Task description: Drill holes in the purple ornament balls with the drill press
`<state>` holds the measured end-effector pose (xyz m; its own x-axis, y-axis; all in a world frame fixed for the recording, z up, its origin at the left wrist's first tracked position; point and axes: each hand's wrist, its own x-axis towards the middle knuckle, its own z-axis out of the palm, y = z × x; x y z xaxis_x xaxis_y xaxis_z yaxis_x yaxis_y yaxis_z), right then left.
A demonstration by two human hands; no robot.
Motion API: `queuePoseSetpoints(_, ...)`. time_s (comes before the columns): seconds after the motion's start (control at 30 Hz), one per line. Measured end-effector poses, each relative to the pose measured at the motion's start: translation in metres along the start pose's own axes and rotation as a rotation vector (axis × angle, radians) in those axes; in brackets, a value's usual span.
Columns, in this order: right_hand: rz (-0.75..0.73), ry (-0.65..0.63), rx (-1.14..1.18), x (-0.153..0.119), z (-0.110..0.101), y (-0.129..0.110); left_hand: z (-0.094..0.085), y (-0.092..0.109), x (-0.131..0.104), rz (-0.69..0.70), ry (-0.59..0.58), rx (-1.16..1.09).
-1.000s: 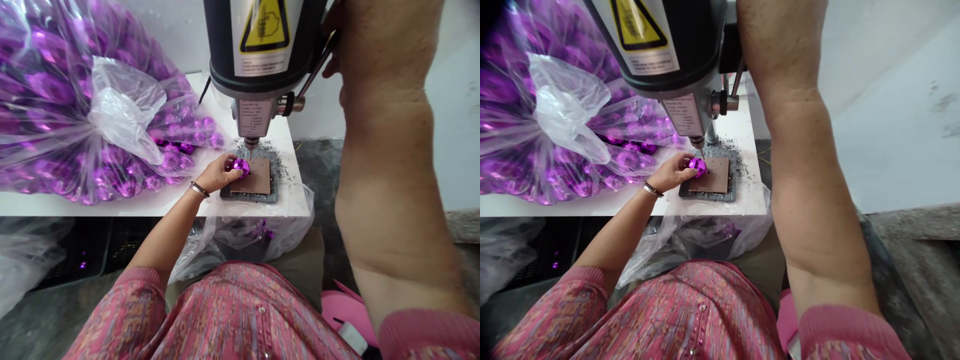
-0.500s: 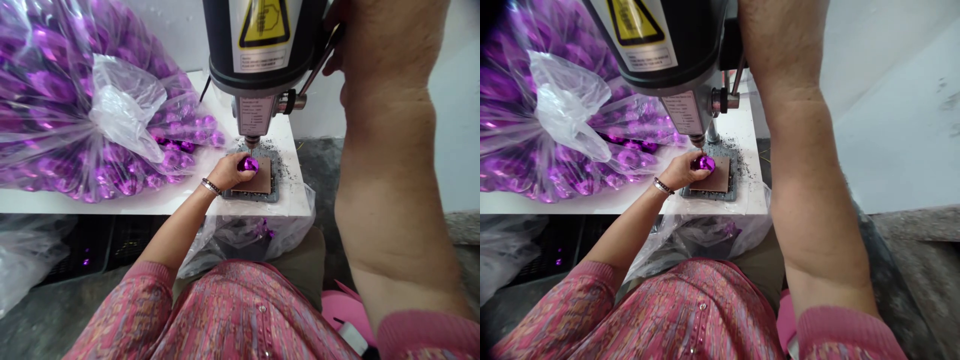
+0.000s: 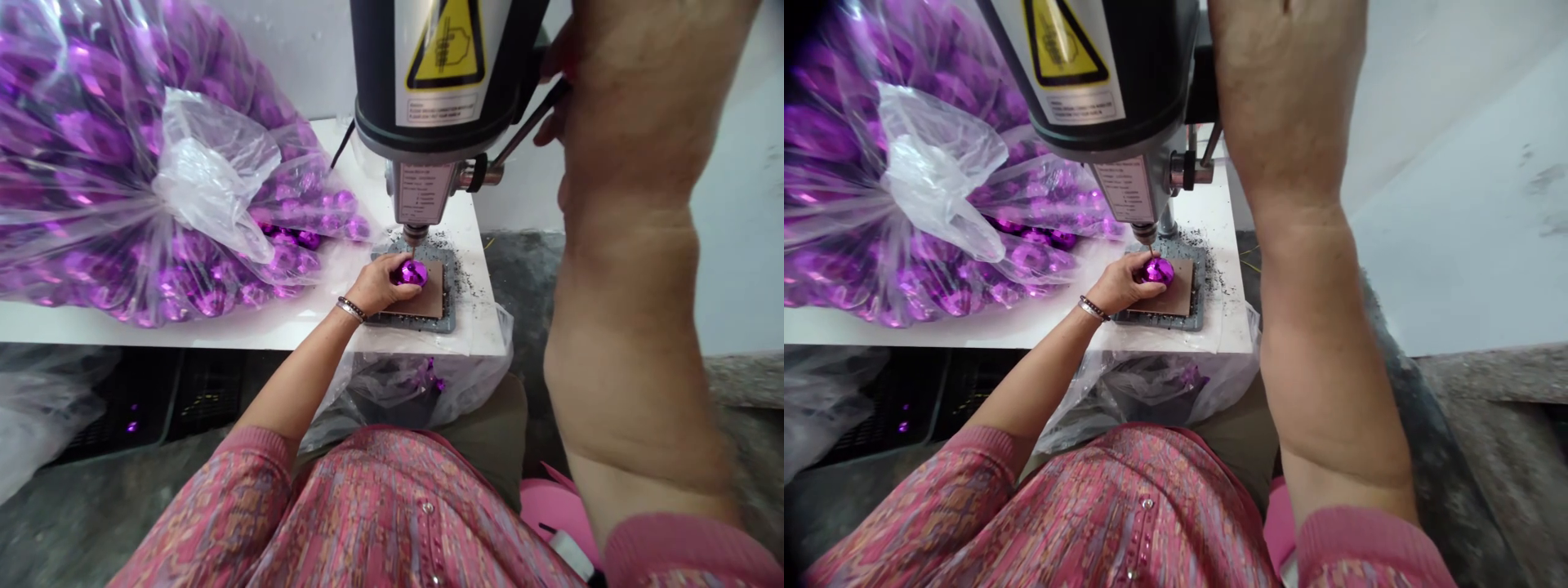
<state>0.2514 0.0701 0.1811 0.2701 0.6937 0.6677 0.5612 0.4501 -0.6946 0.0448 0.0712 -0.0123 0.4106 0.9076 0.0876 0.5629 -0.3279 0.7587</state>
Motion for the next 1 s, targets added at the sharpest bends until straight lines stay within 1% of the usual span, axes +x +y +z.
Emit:
queuePoseSetpoints(0.03,0.048,0.004,-0.036,-0.014,-0.002,-0.006,0.001,0.0,0.0,-0.001,-0.004,0.001)
queuePoseSetpoints(0.07,-0.01,0.066,-0.035,-0.029,-0.004,-0.009,0.001,0.0,0.0,-0.002,-0.007,0.004)
queuePoseSetpoints(0.1,-0.074,0.055,-0.047,-0.044,-0.006,-0.011,0.001,0.0,-0.001,-0.003,-0.01,0.007)
queuePoseSetpoints(0.13,-0.093,0.072,-0.058,-0.058,-0.008,-0.011,0.001,0.0,-0.001,-0.005,-0.01,0.012)
queuePoseSetpoints(0.23,-0.112,0.104,-0.135,-0.091,-0.011,-0.002,0.002,0.001,-0.001,-0.009,-0.004,0.031)
queuePoseSetpoints(0.33,-0.139,0.111,-0.174,-0.111,-0.011,0.011,0.003,0.002,-0.001,-0.015,0.0,0.047)
queuePoseSetpoints(0.47,-0.216,0.156,-0.193,-0.123,-0.007,0.026,0.004,-0.001,-0.001,-0.011,0.002,0.038)
queuePoseSetpoints(0.7,-0.356,0.255,-0.169,-0.132,0.005,0.044,0.005,-0.001,-0.002,-0.025,0.008,0.025)
queuePoseSetpoints(0.9,-0.391,0.322,-0.115,-0.136,0.014,0.056,0.004,0.005,-0.003,-0.041,-0.011,0.022)
queuePoseSetpoints(1.0,-0.386,0.323,-0.094,-0.142,0.018,0.063,0.005,0.005,-0.004,-0.034,0.001,0.015)
